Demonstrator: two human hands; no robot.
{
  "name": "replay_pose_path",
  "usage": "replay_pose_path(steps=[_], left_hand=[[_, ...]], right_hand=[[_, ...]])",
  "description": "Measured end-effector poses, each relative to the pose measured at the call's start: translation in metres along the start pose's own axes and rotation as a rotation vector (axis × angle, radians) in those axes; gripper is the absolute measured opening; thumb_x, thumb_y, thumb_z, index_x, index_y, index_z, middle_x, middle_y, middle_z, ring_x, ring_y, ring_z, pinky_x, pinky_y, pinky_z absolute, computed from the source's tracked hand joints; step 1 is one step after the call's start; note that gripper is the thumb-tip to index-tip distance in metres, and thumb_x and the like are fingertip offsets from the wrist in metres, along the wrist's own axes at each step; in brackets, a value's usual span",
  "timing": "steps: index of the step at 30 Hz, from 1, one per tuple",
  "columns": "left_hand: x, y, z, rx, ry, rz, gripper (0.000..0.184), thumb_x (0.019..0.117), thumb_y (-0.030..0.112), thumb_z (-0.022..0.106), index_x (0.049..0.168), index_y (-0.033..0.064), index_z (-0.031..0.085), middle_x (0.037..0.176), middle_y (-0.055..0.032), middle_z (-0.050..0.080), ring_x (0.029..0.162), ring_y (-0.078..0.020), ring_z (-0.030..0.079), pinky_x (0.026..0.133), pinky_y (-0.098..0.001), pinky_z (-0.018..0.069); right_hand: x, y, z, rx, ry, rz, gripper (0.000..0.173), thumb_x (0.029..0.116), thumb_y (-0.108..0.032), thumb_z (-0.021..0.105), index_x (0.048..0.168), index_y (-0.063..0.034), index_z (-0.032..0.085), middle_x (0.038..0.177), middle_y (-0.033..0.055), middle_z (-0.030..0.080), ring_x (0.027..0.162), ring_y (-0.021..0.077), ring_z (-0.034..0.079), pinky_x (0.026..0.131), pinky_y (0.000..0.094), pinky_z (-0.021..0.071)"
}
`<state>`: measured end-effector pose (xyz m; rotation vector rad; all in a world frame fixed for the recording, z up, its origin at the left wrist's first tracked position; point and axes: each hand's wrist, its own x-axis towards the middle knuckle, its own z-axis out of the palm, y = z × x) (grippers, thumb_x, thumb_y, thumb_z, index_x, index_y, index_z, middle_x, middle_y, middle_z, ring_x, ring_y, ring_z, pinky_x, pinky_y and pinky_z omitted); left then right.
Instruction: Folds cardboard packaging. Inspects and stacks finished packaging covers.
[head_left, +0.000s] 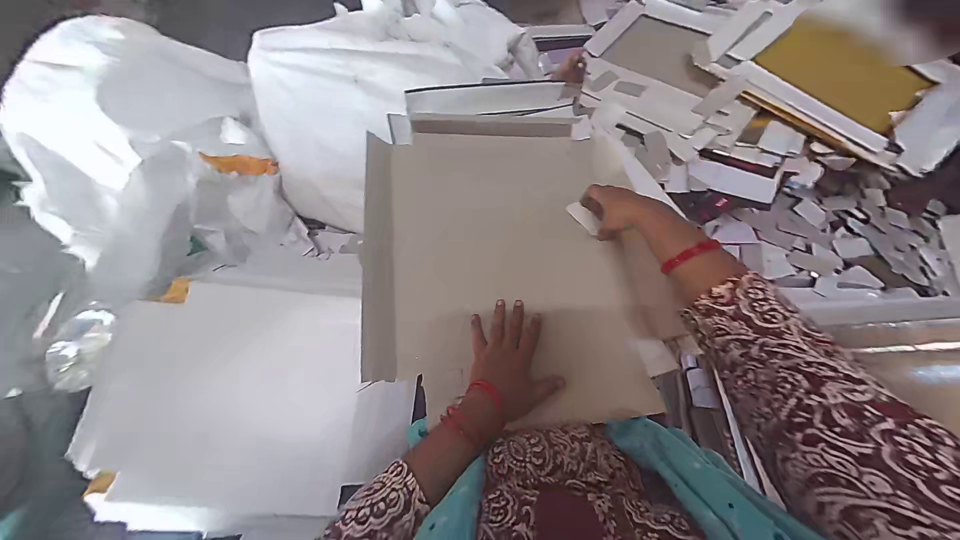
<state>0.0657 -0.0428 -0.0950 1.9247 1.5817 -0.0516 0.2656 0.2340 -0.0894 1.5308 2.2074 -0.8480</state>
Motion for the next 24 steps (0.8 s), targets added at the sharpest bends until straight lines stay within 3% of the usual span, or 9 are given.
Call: replay_pose_path(steps=[3, 7, 10, 12, 14, 17, 20, 22, 24], left_hand=[[-0.002, -0.001, -0.002, -0.027, -0.003, 0.013, 0.097, 0.089, 0.07, 0.059, 0.162, 0.0122, 0.031, 0.17, -0.0203, 0.019, 0.157, -0.0474, 0.009, 0.115, -0.0784, 0.003], [0.001, -0.002, -0.008, -0.079, -0.026, 0.014, 0.094, 0.0904, 0.067, 0.06, 0.162, 0.0134, 0.031, 0.171, -0.018, 0.018, 0.157, -0.045, 0.007, 0.116, -0.0769, 0.0006], [0.0, -0.004, -0.003, -0.127, -0.03, 0.025, 0.091, 0.0918, 0.064, 0.061, 0.162, 0.0146, 0.032, 0.171, -0.016, 0.018, 0.158, -0.0437, 0.005, 0.116, -0.0768, -0.0008], [0.0, -0.006, 0.004, -0.144, -0.029, 0.039, 0.089, 0.0938, 0.064, 0.06, 0.163, 0.016, 0.031, 0.172, -0.0148, 0.013, 0.159, -0.0414, -0.001, 0.116, -0.0763, -0.0041], [0.001, -0.007, 0.008, -0.131, 0.003, 0.054, 0.088, 0.0937, 0.065, 0.059, 0.162, 0.0167, 0.032, 0.172, -0.0145, 0.013, 0.159, -0.0411, -0.001, 0.116, -0.0764, -0.0042], [0.003, -0.006, 0.005, -0.093, 0.002, 0.056, 0.089, 0.0939, 0.067, 0.057, 0.162, 0.0166, 0.032, 0.172, -0.0147, 0.013, 0.158, -0.0418, 0.0, 0.116, -0.077, -0.0033], [0.002, -0.005, 0.004, -0.077, -0.008, 0.046, 0.089, 0.0936, 0.068, 0.057, 0.163, 0.0175, 0.03, 0.172, -0.014, 0.012, 0.159, -0.0405, -0.001, 0.116, -0.0762, -0.0037], [0.0, -0.008, 0.003, -0.115, 0.015, 0.075, 0.082, 0.0951, 0.06, 0.061, 0.16, 0.0154, 0.037, 0.171, -0.0143, 0.019, 0.159, -0.0399, 0.005, 0.117, -0.0756, -0.0023], [-0.008, -0.016, 0.003, -0.249, 0.144, 0.163, 0.055, 0.0966, 0.037, 0.069, 0.143, 0.009, 0.06, 0.159, -0.016, 0.044, 0.154, -0.038, 0.029, 0.12, -0.0715, 0.0085]], right_hand=[[0.003, 0.005, 0.002, 0.078, -0.04, 0.027, 0.075, 0.0685, 0.001, 0.092, 0.132, 0.0099, 0.053, 0.12, 0.0347, 0.06, 0.115, 0.0514, 0.058, 0.098, 0.0675, 0.0434], [0.007, 0.004, 0.003, 0.141, -0.033, 0.102, 0.094, 0.0656, 0.005, 0.092, 0.144, 0.0065, 0.04, 0.117, 0.0371, 0.06, 0.11, 0.0549, 0.059, 0.092, 0.0703, 0.046], [-0.009, -0.001, -0.001, 0.304, -0.074, 0.101, 0.069, 0.0833, 0.013, 0.066, 0.146, 0.0053, 0.038, 0.121, 0.0324, 0.058, 0.096, 0.0381, 0.06, 0.08, 0.0531, 0.0504], [-0.016, -0.003, 0.001, 0.456, -0.068, 0.18, 0.051, 0.0993, -0.009, 0.056, 0.147, -0.0017, 0.039, 0.13, 0.0242, 0.053, 0.101, 0.0285, 0.057, 0.083, 0.046, 0.0505], [-0.012, -0.008, 0.01, 0.5, 0.027, 0.274, 0.057, 0.1016, -0.03, 0.061, 0.147, -0.0006, 0.041, 0.137, 0.027, 0.051, 0.116, 0.0362, 0.056, 0.094, 0.0551, 0.0479], [-0.003, -0.014, 0.026, 0.338, 0.168, 0.301, 0.063, 0.0924, -0.021, 0.076, 0.14, 0.0104, 0.048, 0.131, 0.0392, 0.054, 0.119, 0.0528, 0.054, 0.097, 0.0707, 0.041], [-0.004, -0.021, 0.028, 0.316, 0.149, 0.346, 0.054, 0.091, -0.015, 0.077, 0.132, 0.0109, 0.055, 0.125, 0.0348, 0.059, 0.113, 0.0453, 0.058, 0.096, 0.064, 0.0441], [-0.008, -0.024, 0.028, 0.342, 0.125, 0.354, 0.051, 0.0901, -0.012, 0.077, 0.129, 0.0145, 0.056, 0.125, 0.0357, 0.059, 0.114, 0.0448, 0.058, 0.098, 0.0633, 0.0435], [-0.013, -0.024, 0.029, 0.287, 0.102, 0.333, 0.045, 0.0914, -0.013, 0.076, 0.121, 0.0159, 0.057, 0.118, 0.0358, 0.06, 0.107, 0.0445, 0.06, 0.094, 0.0634, 0.0446]])
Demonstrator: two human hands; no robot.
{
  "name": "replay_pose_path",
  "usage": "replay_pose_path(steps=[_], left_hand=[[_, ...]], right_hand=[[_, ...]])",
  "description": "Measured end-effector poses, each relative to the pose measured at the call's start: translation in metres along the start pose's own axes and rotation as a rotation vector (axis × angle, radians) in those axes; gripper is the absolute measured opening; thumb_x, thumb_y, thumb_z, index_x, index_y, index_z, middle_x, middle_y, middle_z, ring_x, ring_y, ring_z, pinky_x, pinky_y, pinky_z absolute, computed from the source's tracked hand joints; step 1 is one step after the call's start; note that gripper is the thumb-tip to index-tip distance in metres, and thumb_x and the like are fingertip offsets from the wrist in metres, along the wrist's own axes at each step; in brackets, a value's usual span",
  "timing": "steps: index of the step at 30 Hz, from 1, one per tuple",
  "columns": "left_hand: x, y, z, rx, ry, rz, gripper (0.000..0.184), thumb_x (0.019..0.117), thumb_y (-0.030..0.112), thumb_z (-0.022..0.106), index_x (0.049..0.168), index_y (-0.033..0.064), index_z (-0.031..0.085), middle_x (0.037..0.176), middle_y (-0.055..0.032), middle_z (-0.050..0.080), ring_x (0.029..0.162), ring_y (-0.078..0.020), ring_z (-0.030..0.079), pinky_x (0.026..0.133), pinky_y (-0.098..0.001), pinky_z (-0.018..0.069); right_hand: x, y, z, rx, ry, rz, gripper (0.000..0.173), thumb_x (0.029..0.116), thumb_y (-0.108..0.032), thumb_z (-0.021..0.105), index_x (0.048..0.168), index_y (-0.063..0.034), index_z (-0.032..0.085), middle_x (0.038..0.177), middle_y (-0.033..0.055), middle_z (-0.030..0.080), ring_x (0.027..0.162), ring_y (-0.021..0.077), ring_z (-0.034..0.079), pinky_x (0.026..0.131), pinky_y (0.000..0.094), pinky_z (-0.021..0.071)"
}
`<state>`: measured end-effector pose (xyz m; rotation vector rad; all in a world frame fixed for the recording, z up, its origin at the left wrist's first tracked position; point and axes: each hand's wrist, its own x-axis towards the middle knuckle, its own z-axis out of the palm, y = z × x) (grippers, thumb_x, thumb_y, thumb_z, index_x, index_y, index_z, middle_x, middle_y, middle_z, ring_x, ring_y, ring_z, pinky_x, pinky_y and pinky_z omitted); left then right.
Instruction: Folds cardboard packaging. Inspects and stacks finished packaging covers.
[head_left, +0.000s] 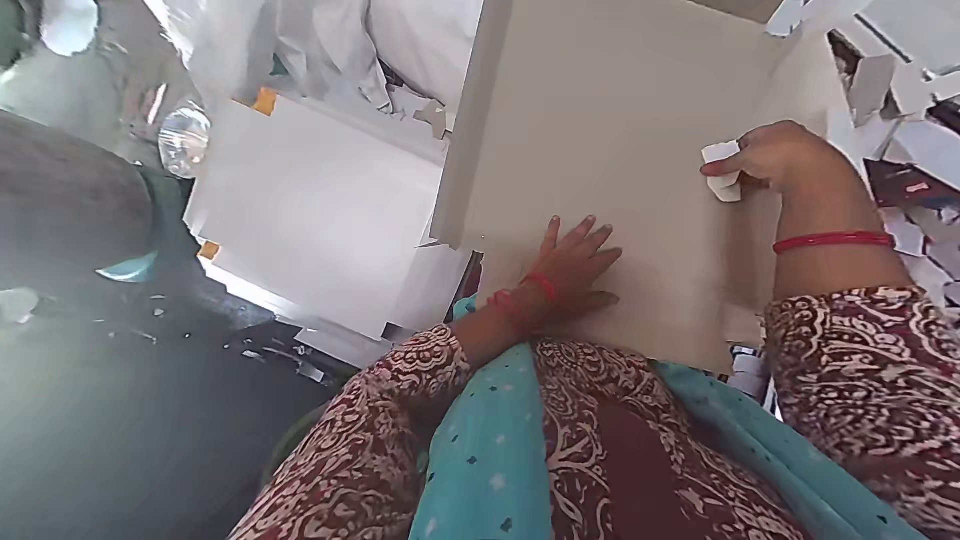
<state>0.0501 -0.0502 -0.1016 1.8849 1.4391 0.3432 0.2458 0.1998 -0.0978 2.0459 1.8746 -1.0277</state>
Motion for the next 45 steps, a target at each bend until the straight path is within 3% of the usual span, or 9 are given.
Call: replay_pose_path(steps=[2, 4, 7, 12, 17, 24, 32, 40, 45], left_hand=[[-0.02, -0.006, -0.01, -0.136, 0.218, 0.136, 0.024, 0.0947, 0.012, 0.067, 0.114, 0.0018, 0.076, 0.124, -0.0168, 0.072, 0.126, -0.0339, 0.063, 0.113, -0.0574, 0.0405], [-0.054, -0.016, -0.033, -0.156, 0.537, 0.201, 0.014, 0.0899, 0.004, 0.066, 0.095, -0.0019, 0.077, 0.094, -0.0141, 0.076, 0.093, -0.025, 0.073, 0.088, -0.0409, 0.0575], [-0.109, -0.041, -0.081, 0.039, 0.841, -0.164, 0.021, 0.0955, 0.007, 0.062, 0.107, -0.0098, 0.069, 0.1, -0.0221, 0.071, 0.089, -0.0245, 0.07, 0.08, -0.0363, 0.0576], [-0.153, -0.091, -0.114, -0.116, 0.266, -0.666, 0.06, 0.0914, 0.009, 0.077, 0.144, -0.0046, 0.051, 0.148, -0.0255, 0.052, 0.138, -0.0428, 0.049, 0.113, -0.0605, 0.0381], [-0.138, -0.082, -0.085, -0.333, 0.317, -0.607, 0.017, 0.1003, 0.012, 0.065, 0.102, -0.0051, 0.068, 0.085, -0.0123, 0.069, 0.075, -0.0162, 0.064, 0.076, -0.039, 0.0541], [-0.173, -0.061, -0.117, -0.776, 0.331, -0.33, 0.023, 0.0951, 0.002, 0.056, 0.111, 0.0135, 0.067, 0.082, 0.0104, 0.07, 0.065, 0.0031, 0.061, 0.061, -0.0133, 0.0515], [-0.112, -0.035, -0.073, -0.391, 0.16, -0.379, 0.056, 0.088, 0.0, 0.076, 0.14, -0.0005, 0.056, 0.117, -0.0173, 0.07, 0.092, -0.0214, 0.07, 0.083, -0.0405, 0.0589], [-0.086, -0.037, -0.049, 0.22, 0.079, -0.329, 0.032, 0.0924, 0.021, 0.076, 0.112, -0.0041, 0.072, 0.113, -0.0259, 0.069, 0.111, -0.0452, 0.064, 0.096, -0.0584, 0.0509], [-0.079, -0.034, -0.062, 0.215, -0.069, -0.377, 0.044, 0.0941, 0.024, 0.075, 0.128, -0.0011, 0.064, 0.114, -0.025, 0.069, 0.111, -0.046, 0.064, 0.094, -0.0612, 0.0507]], right_hand=[[-0.003, 0.004, 0.0, -0.041, 0.001, -0.015, 0.049, 0.0905, -0.013, 0.078, 0.124, 0.0162, 0.056, 0.122, 0.0386, 0.058, 0.113, 0.0494, 0.058, 0.096, 0.0668, 0.0431], [-0.005, 0.011, 0.0, -0.013, 0.002, -0.021, 0.057, 0.0882, -0.01, 0.08, 0.13, 0.0157, 0.053, 0.127, 0.04, 0.056, 0.118, 0.0514, 0.056, 0.099, 0.0684, 0.042], [-0.008, 0.018, 0.001, 0.031, -0.012, -0.007, 0.059, 0.0872, -0.009, 0.08, 0.134, 0.0125, 0.053, 0.127, 0.0373, 0.057, 0.116, 0.0485, 0.057, 0.098, 0.0658, 0.0443], [-0.02, 0.007, 0.007, -0.111, -0.064, -0.119, 0.049, 0.0921, -0.014, 0.077, 0.125, 0.017, 0.058, 0.124, 0.0413, 0.057, 0.119, 0.0545, 0.054, 0.1, 0.072, 0.0372], [-0.082, -0.01, 0.043, 0.105, -0.019, -0.311, 0.042, 0.0887, -0.001, 0.075, 0.126, 0.009, 0.059, 0.119, 0.0376, 0.06, 0.11, 0.0551, 0.057, 0.091, 0.0723, 0.0427], [-0.128, -0.025, 0.076, 0.196, 0.004, -0.489, 0.033, 0.0932, 0.012, 0.056, 0.125, 0.0041, 0.062, 0.124, 0.0335, 0.06, 0.111, 0.0507, 0.058, 0.092, 0.0666, 0.0448], [-0.12, -0.022, 0.1, 0.654, -0.264, -0.543, 0.034, 0.0867, 0.003, 0.071, 0.119, -0.0012, 0.061, 0.1, 0.0068, 0.066, 0.078, 0.0072, 0.065, 0.071, 0.0264, 0.058], [-0.134, -0.037, 0.129, 0.543, -0.297, -0.611, 0.03, 0.0925, -0.001, 0.069, 0.121, -0.0009, 0.061, 0.098, 0.0113, 0.068, 0.078, 0.0143, 0.066, 0.074, 0.0351, 0.0567], [-0.127, -0.031, 0.124, 0.674, -0.344, -0.549, 0.03, 0.0936, 0.001, 0.067, 0.121, -0.0008, 0.057, 0.093, 0.0074, 0.07, 0.074, 0.01, 0.069, 0.07, 0.0276, 0.0597]])
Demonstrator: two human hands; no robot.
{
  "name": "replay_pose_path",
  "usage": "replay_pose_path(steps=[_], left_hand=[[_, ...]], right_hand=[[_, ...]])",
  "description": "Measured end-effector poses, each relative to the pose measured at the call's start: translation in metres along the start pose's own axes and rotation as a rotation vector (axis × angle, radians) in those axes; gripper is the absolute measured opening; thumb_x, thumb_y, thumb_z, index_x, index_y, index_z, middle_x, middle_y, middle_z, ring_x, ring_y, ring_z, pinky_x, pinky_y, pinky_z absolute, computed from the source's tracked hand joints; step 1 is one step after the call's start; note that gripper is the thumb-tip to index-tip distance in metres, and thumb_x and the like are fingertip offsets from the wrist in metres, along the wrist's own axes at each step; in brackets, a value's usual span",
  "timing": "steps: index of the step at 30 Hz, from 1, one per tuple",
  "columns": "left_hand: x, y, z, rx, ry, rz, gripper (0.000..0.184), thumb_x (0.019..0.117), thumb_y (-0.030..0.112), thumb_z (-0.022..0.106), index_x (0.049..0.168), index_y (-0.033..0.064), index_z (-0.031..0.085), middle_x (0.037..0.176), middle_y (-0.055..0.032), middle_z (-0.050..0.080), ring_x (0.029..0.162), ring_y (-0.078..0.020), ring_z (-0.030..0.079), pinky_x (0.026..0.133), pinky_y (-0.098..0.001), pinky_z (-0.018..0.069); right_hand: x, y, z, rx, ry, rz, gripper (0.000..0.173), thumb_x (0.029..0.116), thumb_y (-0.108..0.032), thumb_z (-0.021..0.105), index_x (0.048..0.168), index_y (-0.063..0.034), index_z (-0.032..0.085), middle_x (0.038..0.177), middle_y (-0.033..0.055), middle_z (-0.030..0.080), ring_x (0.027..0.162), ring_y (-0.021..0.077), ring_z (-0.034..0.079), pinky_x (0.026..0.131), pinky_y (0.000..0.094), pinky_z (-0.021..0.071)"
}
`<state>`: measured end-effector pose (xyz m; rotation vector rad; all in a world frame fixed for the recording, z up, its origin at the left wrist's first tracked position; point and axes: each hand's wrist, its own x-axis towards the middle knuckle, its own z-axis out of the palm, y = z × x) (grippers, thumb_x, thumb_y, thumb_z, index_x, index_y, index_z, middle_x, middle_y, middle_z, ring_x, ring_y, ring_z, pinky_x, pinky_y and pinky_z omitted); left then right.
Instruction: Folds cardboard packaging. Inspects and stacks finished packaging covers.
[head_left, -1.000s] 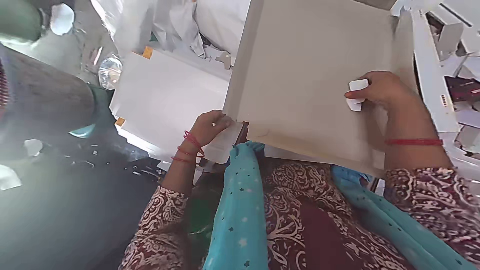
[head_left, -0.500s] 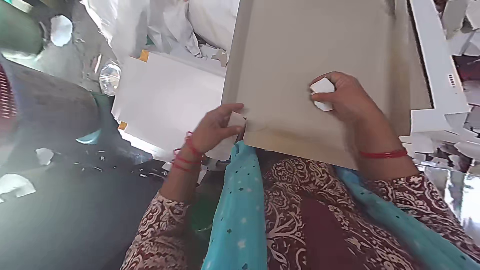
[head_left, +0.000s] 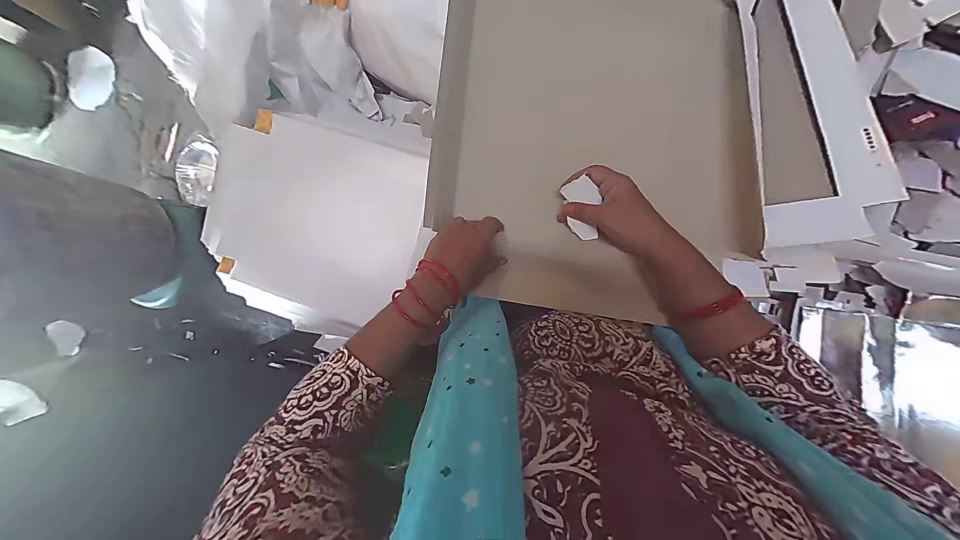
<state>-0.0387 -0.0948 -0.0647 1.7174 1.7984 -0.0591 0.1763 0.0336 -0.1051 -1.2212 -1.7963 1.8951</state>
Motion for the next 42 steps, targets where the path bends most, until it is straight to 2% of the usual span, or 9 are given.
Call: replay_pose_path(steps=[5, 10, 16, 20, 23, 30, 35, 39, 42], left_hand=[[-0.001, -0.003, 0.006, 0.104, 0.146, 0.141, 0.057, 0.0916, 0.016, 0.072, 0.143, -0.0011, 0.055, 0.118, -0.0286, 0.067, 0.099, -0.0471, 0.069, 0.079, -0.0618, 0.0552], [-0.007, 0.012, -0.005, 0.136, 0.057, 0.112, 0.059, 0.0965, 0.01, 0.065, 0.152, 0.0031, 0.045, 0.099, -0.0268, 0.071, 0.082, -0.0488, 0.07, 0.069, -0.0632, 0.0539], [-0.011, -0.014, -0.01, 0.072, 0.091, 0.13, 0.025, 0.0933, -0.011, 0.056, 0.106, -0.0011, 0.075, 0.117, -0.0242, 0.07, 0.103, -0.0448, 0.07, 0.083, -0.0637, 0.0547], [-0.018, -0.017, -0.002, 0.053, 0.216, 0.116, 0.032, 0.0953, 0.019, 0.062, 0.116, -0.0016, 0.073, 0.112, -0.024, 0.072, 0.101, -0.043, 0.07, 0.081, -0.0644, 0.0542], [-0.013, -0.006, 0.007, 0.092, 0.261, 0.053, 0.055, 0.0877, 0.042, 0.076, 0.118, -0.004, 0.071, 0.123, -0.0277, 0.068, 0.113, -0.0469, 0.066, 0.089, -0.0665, 0.0508], [0.006, 0.03, 0.005, 0.251, -0.009, -0.054, 0.034, 0.1017, 0.013, 0.055, 0.125, -0.0093, 0.063, 0.119, -0.0294, 0.067, 0.111, -0.0478, 0.066, 0.086, -0.0622, 0.0526], [0.005, 0.016, -0.008, 0.2, 0.079, -0.021, 0.049, 0.1014, 0.001, 0.051, 0.15, 0.0005, 0.048, 0.113, -0.0311, 0.068, 0.094, -0.0516, 0.069, 0.076, -0.0652, 0.0534], [0.002, -0.006, -0.013, 0.133, 0.181, 0.1, 0.022, 0.0967, -0.004, 0.056, 0.11, -0.0034, 0.073, 0.107, -0.029, 0.069, 0.09, -0.0493, 0.069, 0.073, -0.065, 0.0543], [0.002, -0.017, -0.021, -0.052, 0.205, 0.086, 0.023, 0.0982, 0.002, 0.057, 0.113, -0.0049, 0.074, 0.106, -0.0271, 0.071, 0.098, -0.0446, 0.07, 0.086, -0.0638, 0.0524]], right_hand=[[-0.002, 0.002, -0.003, 0.087, -0.006, -0.009, 0.029, 0.0939, 0.001, 0.066, 0.121, -0.0002, 0.056, 0.093, 0.0072, 0.07, 0.075, 0.01, 0.07, 0.069, 0.0262, 0.0601], [-0.002, 0.0, -0.003, 0.11, -0.011, -0.017, 0.029, 0.0941, 0.002, 0.064, 0.122, 0.0002, 0.054, 0.094, 0.0056, 0.069, 0.075, 0.0082, 0.069, 0.069, 0.0246, 0.0599], [-0.004, -0.002, -0.004, 0.122, 0.002, -0.01, 0.028, 0.0946, 0.003, 0.064, 0.12, -0.0009, 0.055, 0.092, 0.0058, 0.07, 0.074, 0.0087, 0.07, 0.069, 0.0244, 0.06], [-0.005, -0.002, -0.004, 0.117, 0.006, -0.018, 0.029, 0.095, 0.003, 0.064, 0.122, 0.0007, 0.055, 0.095, 0.0077, 0.069, 0.075, 0.0093, 0.07, 0.07, 0.0251, 0.0605], [-0.004, -0.002, -0.005, 0.114, 0.0, -0.026, 0.029, 0.0952, 0.002, 0.064, 0.122, 0.0009, 0.054, 0.094, 0.0079, 0.069, 0.074, 0.0098, 0.07, 0.069, 0.0253, 0.0602], [-0.004, -0.001, -0.004, 0.15, -0.002, -0.008, 0.028, 0.0943, 0.004, 0.063, 0.121, -0.0002, 0.054, 0.092, 0.0059, 0.069, 0.074, 0.0087, 0.07, 0.07, 0.0247, 0.0601], [-0.004, 0.0, -0.005, 0.161, -0.002, -0.024, 0.027, 0.0942, 0.003, 0.063, 0.12, -0.0006, 0.055, 0.091, 0.0055, 0.07, 0.073, 0.0082, 0.07, 0.069, 0.0235, 0.0595], [-0.004, 0.0, -0.006, 0.198, -0.003, -0.011, 0.028, 0.0947, 0.005, 0.062, 0.121, 0.0001, 0.054, 0.094, 0.0066, 0.068, 0.075, 0.0094, 0.07, 0.069, 0.0246, 0.0609], [-0.003, 0.0, -0.006, 0.194, 0.0, -0.012, 0.027, 0.0953, 0.005, 0.062, 0.121, 0.0, 0.054, 0.092, 0.0062, 0.069, 0.075, 0.0095, 0.07, 0.07, 0.0247, 0.0608]])
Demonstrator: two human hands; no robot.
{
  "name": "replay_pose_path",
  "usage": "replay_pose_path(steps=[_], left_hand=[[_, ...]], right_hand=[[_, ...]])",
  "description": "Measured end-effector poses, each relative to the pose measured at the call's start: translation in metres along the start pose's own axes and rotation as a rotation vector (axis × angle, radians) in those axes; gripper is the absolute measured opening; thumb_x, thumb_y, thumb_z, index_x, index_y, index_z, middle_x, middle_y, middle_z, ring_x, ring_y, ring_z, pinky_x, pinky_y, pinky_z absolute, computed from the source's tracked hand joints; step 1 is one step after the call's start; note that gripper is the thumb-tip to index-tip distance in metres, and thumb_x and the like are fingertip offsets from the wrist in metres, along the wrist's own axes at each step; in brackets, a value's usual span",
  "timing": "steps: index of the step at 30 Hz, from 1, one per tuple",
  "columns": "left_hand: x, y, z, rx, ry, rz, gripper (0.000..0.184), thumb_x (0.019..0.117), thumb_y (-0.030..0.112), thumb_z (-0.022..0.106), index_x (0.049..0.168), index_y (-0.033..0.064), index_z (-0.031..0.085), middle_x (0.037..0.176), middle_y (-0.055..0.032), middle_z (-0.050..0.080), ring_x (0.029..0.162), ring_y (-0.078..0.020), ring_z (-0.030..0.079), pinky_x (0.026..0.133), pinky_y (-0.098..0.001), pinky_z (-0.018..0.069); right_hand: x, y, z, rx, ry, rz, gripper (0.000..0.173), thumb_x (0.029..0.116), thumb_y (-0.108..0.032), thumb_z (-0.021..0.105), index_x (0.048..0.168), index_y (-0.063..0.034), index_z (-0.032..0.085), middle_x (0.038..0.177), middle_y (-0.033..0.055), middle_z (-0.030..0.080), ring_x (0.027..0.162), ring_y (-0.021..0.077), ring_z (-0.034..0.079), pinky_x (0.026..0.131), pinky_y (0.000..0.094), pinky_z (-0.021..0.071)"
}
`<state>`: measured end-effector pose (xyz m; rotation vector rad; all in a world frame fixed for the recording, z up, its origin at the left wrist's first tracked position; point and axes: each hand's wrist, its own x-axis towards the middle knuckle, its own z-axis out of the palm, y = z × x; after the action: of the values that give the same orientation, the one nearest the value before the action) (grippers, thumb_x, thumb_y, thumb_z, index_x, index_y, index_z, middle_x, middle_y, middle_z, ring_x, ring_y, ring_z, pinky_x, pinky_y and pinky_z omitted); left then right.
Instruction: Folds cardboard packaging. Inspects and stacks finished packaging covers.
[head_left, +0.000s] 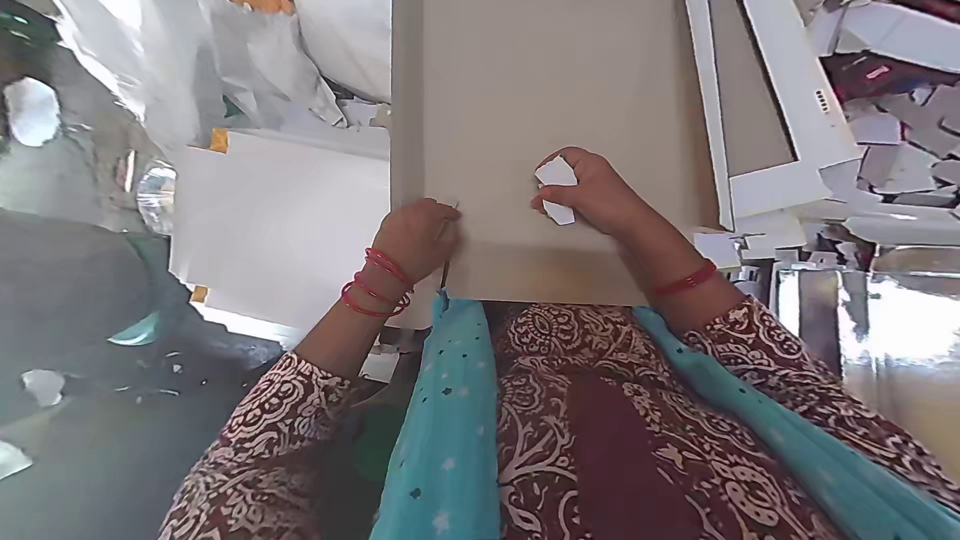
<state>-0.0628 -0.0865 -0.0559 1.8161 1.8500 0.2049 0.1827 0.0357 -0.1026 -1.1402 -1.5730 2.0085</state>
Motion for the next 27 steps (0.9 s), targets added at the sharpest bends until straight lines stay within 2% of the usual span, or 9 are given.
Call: replay_pose_path(steps=[2, 5, 8, 12, 15, 18, 22, 25, 27], left_hand=[[0.0, -0.006, -0.009, -0.166, 0.039, -0.082, 0.021, 0.0997, 0.004, 0.06, 0.114, -0.0019, 0.074, 0.108, -0.0214, 0.073, 0.098, -0.0334, 0.071, 0.09, -0.0546, 0.0541], [-0.001, -0.009, -0.013, -0.329, 0.142, -0.11, 0.017, 0.0988, 0.003, 0.061, 0.109, 0.0015, 0.074, 0.095, -0.011, 0.073, 0.076, -0.0126, 0.065, 0.075, -0.0352, 0.0549], [-0.006, -0.005, -0.029, -0.495, 0.23, -0.036, 0.018, 0.0978, 0.003, 0.059, 0.111, -0.0022, 0.07, 0.101, -0.0049, 0.073, 0.081, -0.0024, 0.066, 0.077, -0.0242, 0.0568], [0.001, 0.001, -0.063, -0.846, 0.416, 0.16, 0.021, 0.0989, 0.005, 0.055, 0.117, 0.0131, 0.063, 0.103, 0.0138, 0.073, 0.093, -0.004, 0.071, 0.087, -0.028, 0.0612], [0.025, 0.029, -0.047, -0.85, 0.296, 0.111, 0.057, 0.0977, 0.001, 0.051, 0.15, 0.0014, 0.028, 0.106, 0.0034, 0.069, 0.093, -0.0063, 0.071, 0.088, -0.0288, 0.0605], [0.058, 0.066, 0.001, -0.809, 0.104, -0.015, 0.086, 0.0972, 0.0, 0.058, 0.16, 0.0012, -0.001, 0.114, -0.0122, 0.069, 0.083, -0.0052, 0.069, 0.075, -0.0246, 0.0584], [0.073, 0.103, 0.046, -0.58, 0.148, 0.052, 0.095, 0.0937, -0.003, 0.066, 0.161, 0.0001, -0.001, 0.139, -0.02, 0.058, 0.07, -0.0143, 0.065, 0.064, -0.0318, 0.0556], [0.064, 0.103, 0.057, -0.503, 0.07, 0.183, 0.104, 0.0893, -0.002, 0.071, 0.162, 0.0017, -0.003, 0.157, -0.0253, 0.041, 0.105, -0.0271, 0.071, 0.087, -0.0415, 0.0602], [0.058, 0.101, 0.073, -0.437, 0.058, 0.237, 0.111, 0.0823, 0.002, 0.077, 0.161, -0.0037, -0.001, 0.162, -0.0297, 0.03, 0.138, -0.0391, 0.052, 0.111, -0.0527, 0.0458]], right_hand=[[0.0, -0.001, 0.0, -0.011, 0.006, -0.008, 0.027, 0.0959, 0.004, 0.061, 0.122, 0.0001, 0.054, 0.093, 0.0063, 0.069, 0.075, 0.0095, 0.07, 0.07, 0.0249, 0.0607], [0.001, 0.002, -0.001, 0.023, 0.009, -0.029, 0.027, 0.0957, 0.004, 0.061, 0.121, 0.0001, 0.054, 0.092, 0.0064, 0.069, 0.075, 0.0105, 0.071, 0.07, 0.0262, 0.0615], [0.003, 0.004, 0.0, 0.013, -0.003, -0.024, 0.027, 0.0953, 0.005, 0.061, 0.121, 0.0001, 0.053, 0.092, 0.0065, 0.069, 0.075, 0.0102, 0.07, 0.069, 0.0254, 0.0606], [0.005, 0.004, 0.002, 0.043, 0.021, -0.013, 0.028, 0.0974, 0.004, 0.058, 0.125, 0.0013, 0.052, 0.1, 0.0091, 0.067, 0.079, 0.0128, 0.072, 0.073, 0.0285, 0.0629], [0.008, 0.004, 0.002, 0.27, 0.035, -0.006, 0.028, 0.107, -0.007, 0.043, 0.134, -0.0029, 0.047, 0.102, 0.0068, 0.066, 0.084, 0.0163, 0.072, 0.075, 0.0333, 0.0636], [0.004, 0.007, -0.005, 0.434, 0.0, -0.058, 0.032, 0.1107, -0.024, 0.033, 0.134, -0.0071, 0.046, 0.103, 0.003, 0.067, 0.088, 0.0138, 0.07, 0.077, 0.0331, 0.061], [-0.01, 0.003, -0.011, 0.408, 0.033, -0.036, 0.042, 0.0976, 0.004, 0.055, 0.138, -0.0044, 0.045, 0.118, 0.0099, 0.06, 0.087, 0.0137, 0.067, 0.072, 0.0312, 0.0599], [-0.02, -0.007, -0.031, 0.091, 0.102, -0.032, 0.034, 0.0919, 0.008, 0.062, 0.125, 0.004, 0.054, 0.11, 0.0137, 0.063, 0.08, 0.0128, 0.066, 0.067, 0.0293, 0.0591], [-0.033, -0.028, -0.056, -0.23, 0.128, -0.081, 0.035, 0.0885, 0.006, 0.068, 0.123, 0.0051, 0.06, 0.114, 0.0145, 0.065, 0.088, 0.0124, 0.066, 0.076, 0.0286, 0.0575]])
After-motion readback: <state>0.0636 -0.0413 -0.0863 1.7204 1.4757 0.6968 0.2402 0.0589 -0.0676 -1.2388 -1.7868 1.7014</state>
